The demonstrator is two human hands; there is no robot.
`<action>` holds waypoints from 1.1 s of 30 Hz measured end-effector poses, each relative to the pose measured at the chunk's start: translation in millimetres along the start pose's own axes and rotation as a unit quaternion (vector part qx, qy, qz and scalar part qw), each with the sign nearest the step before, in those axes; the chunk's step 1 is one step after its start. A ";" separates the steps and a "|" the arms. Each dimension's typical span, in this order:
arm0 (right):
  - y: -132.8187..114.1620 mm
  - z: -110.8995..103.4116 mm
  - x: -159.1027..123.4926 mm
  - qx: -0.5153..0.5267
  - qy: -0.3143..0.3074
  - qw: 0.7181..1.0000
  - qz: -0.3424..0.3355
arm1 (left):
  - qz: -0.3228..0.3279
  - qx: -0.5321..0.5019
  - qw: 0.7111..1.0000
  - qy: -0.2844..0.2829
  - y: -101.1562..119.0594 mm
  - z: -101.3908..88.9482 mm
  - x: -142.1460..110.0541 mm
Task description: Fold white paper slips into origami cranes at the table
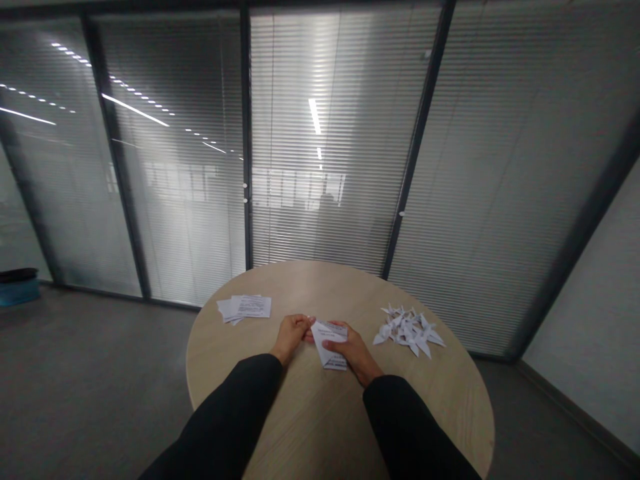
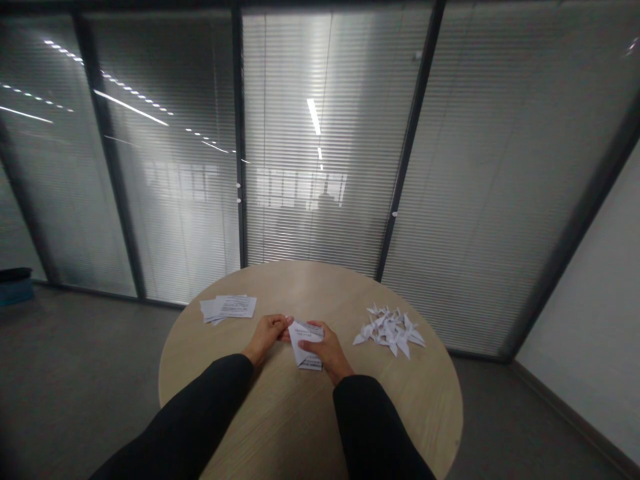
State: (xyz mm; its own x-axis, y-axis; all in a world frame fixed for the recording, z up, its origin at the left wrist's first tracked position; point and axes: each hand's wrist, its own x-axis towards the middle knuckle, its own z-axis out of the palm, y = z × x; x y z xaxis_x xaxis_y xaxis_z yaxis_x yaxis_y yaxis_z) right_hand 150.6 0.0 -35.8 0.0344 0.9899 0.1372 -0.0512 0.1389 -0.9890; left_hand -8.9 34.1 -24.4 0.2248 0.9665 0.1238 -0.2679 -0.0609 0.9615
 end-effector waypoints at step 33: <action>2.5 -0.9 3.1 -0.023 0.003 1.000 -0.019 | 0.001 0.045 0.999 -0.026 -3.4 -0.7 2.2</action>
State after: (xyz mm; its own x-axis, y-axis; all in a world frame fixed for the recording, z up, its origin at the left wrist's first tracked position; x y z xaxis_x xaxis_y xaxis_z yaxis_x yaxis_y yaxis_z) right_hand 151.5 3.4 -37.9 0.0408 0.9840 0.1736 -0.0036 0.1739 -0.9848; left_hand -8.1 36.6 -27.5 0.2734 0.9523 0.1357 -0.1836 -0.0868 0.9792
